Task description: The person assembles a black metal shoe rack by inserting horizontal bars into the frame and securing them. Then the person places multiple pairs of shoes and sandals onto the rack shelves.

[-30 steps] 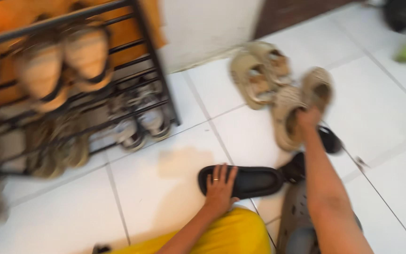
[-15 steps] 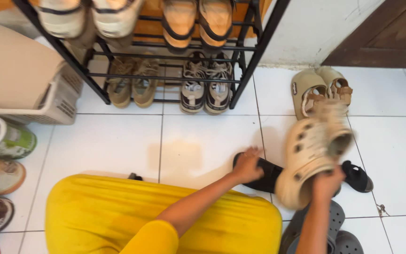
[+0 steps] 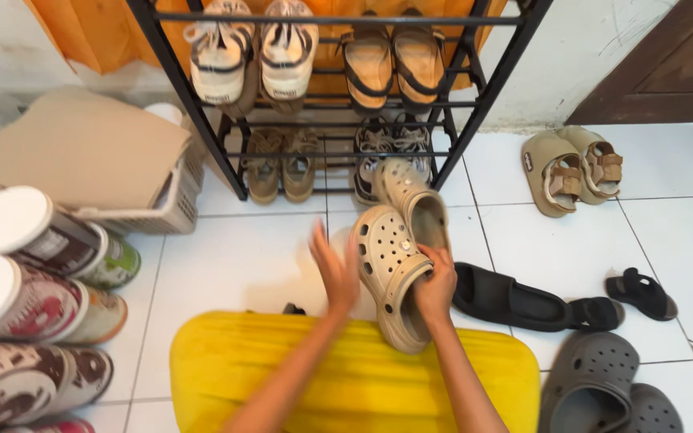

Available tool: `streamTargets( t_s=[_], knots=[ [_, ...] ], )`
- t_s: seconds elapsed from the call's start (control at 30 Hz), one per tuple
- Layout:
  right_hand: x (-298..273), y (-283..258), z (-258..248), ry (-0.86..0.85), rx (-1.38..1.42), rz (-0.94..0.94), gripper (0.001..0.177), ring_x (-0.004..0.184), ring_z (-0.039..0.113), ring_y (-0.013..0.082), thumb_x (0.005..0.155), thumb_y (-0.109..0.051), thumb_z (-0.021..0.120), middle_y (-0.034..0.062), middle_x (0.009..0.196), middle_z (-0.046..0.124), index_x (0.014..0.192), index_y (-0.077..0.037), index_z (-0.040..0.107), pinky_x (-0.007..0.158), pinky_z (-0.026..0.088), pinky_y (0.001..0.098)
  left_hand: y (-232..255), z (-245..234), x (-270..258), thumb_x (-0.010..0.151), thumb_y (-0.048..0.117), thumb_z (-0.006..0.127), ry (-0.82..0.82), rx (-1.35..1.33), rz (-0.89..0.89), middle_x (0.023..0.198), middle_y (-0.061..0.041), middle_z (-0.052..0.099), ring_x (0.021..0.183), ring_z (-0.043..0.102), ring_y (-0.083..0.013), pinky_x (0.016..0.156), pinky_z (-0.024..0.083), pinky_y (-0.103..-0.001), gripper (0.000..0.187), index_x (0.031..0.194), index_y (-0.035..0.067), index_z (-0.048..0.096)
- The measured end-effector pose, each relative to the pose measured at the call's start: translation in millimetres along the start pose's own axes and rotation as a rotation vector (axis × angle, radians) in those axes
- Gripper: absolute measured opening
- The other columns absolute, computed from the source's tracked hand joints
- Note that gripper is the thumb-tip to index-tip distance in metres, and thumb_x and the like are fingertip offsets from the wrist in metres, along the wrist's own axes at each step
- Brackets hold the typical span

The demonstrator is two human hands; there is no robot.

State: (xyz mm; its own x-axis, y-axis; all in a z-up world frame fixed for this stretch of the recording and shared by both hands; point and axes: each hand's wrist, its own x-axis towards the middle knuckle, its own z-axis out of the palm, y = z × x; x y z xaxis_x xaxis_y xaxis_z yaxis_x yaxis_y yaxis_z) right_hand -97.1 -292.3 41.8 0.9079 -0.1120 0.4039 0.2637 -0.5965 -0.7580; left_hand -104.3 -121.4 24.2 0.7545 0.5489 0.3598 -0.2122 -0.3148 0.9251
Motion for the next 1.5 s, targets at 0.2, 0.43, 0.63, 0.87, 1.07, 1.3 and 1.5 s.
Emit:
streamTargets(
  t_s=[0.2, 0.43, 0.63, 0.87, 1.07, 1.3, 1.5],
  knots=[
    [47.4, -34.2, 57.5, 0.085, -0.053, -0.148, 0.043, 0.100, 0.060, 0.0393, 0.073, 0.004, 0.069, 0.0181, 0.099, 0.063, 0.115, -0.001, 0.073, 0.088, 0.049, 0.0445, -38.7, 9.2, -80.1, 0.090, 0.027, 0.078, -0.312, -0.404, -0.290, 0.142, -0.022, 0.058, 0.129, 0.059, -0.0354, 0.105, 0.049, -0.044, 0.089, 0.157, 0.003, 0.023],
    [133.2, -53.6, 156.8, 0.042, -0.096, -0.261, 0.043, 0.103, 0.060, 0.0399, 0.072, 0.006, 0.065, 0.0185, 0.104, 0.065, 0.114, 0.001, 0.073, 0.093, 0.048, 0.0457, -70.7, -4.1, 45.5, 0.088, 0.027, 0.074, -0.277, -0.449, -0.529, 0.126, -0.019, 0.064, 0.090, 0.074, -0.0280, 0.055, 0.066, -0.037, 0.084, 0.155, 0.016, 0.024],
    [161.6, -87.0, 200.9, -0.241, -0.011, -0.287, 0.048, 0.113, 0.061, 0.0374, 0.088, -0.029, 0.082, 0.0214, 0.117, 0.066, 0.120, 0.003, 0.068, 0.099, 0.049, 0.0441, -123.0, -51.5, 141.8, 0.092, 0.035, 0.065, -0.194, -0.437, -0.532, 0.121, -0.020, 0.066, 0.086, 0.076, -0.0287, 0.053, 0.061, -0.039, 0.061, 0.143, 0.010, 0.042],
    [149.6, -77.8, 189.2, -0.214, -0.164, -0.413, 0.061, 0.140, 0.036, 0.0550, 0.075, -0.022, 0.088, 0.0337, 0.156, 0.027, 0.126, -0.002, 0.061, 0.110, 0.041, 0.0532, -145.4, -102.8, 258.9, 0.093, 0.052, 0.054, -0.236, -0.310, -0.571, 0.126, -0.015, 0.063, 0.093, 0.074, -0.0317, 0.057, 0.066, -0.042, 0.062, 0.140, 0.013, 0.049],
    [148.0, -78.8, 227.7, -0.269, -0.041, -0.263, 0.063, 0.147, 0.031, 0.0515, 0.078, -0.006, 0.086, 0.0329, 0.161, 0.024, 0.134, -0.005, 0.057, 0.118, 0.035, 0.0513, -132.8, -99.4, 308.9, 0.087, 0.054, 0.067, -0.173, -0.229, -0.746, 0.143, -0.017, 0.052, 0.107, 0.066, -0.0405, 0.066, 0.063, -0.053, 0.078, 0.150, 0.014, 0.041],
    [141.0, -100.9, 276.3, -0.218, -0.094, -0.213, 0.060, 0.142, 0.034, 0.0535, 0.073, -0.006, 0.088, 0.0321, 0.159, 0.022, 0.125, -0.003, 0.057, 0.113, 0.039, 0.0495, -128.5, -114.4, 309.8, 0.089, 0.046, 0.064, -0.136, -0.084, -0.652, 0.135, -0.017, 0.062, 0.097, 0.073, -0.0402, 0.059, 0.062, -0.050, 0.064, 0.143, 0.014, 0.055],
    [135.2, -102.4, 280.2, -0.211, -0.123, -0.158, 0.061, 0.145, 0.032, 0.0540, 0.074, -0.010, 0.087, 0.0323, 0.160, 0.022, 0.127, -0.007, 0.056, 0.113, 0.042, 0.0498, -168.2, -91.4, 318.1, 0.097, 0.060, 0.052, 0.005, -0.016, -0.566, 0.106, -0.018, 0.070, 0.083, 0.073, -0.0372, 0.057, 0.060, -0.047, 0.064, 0.124, 0.004, 0.067]
  ],
)
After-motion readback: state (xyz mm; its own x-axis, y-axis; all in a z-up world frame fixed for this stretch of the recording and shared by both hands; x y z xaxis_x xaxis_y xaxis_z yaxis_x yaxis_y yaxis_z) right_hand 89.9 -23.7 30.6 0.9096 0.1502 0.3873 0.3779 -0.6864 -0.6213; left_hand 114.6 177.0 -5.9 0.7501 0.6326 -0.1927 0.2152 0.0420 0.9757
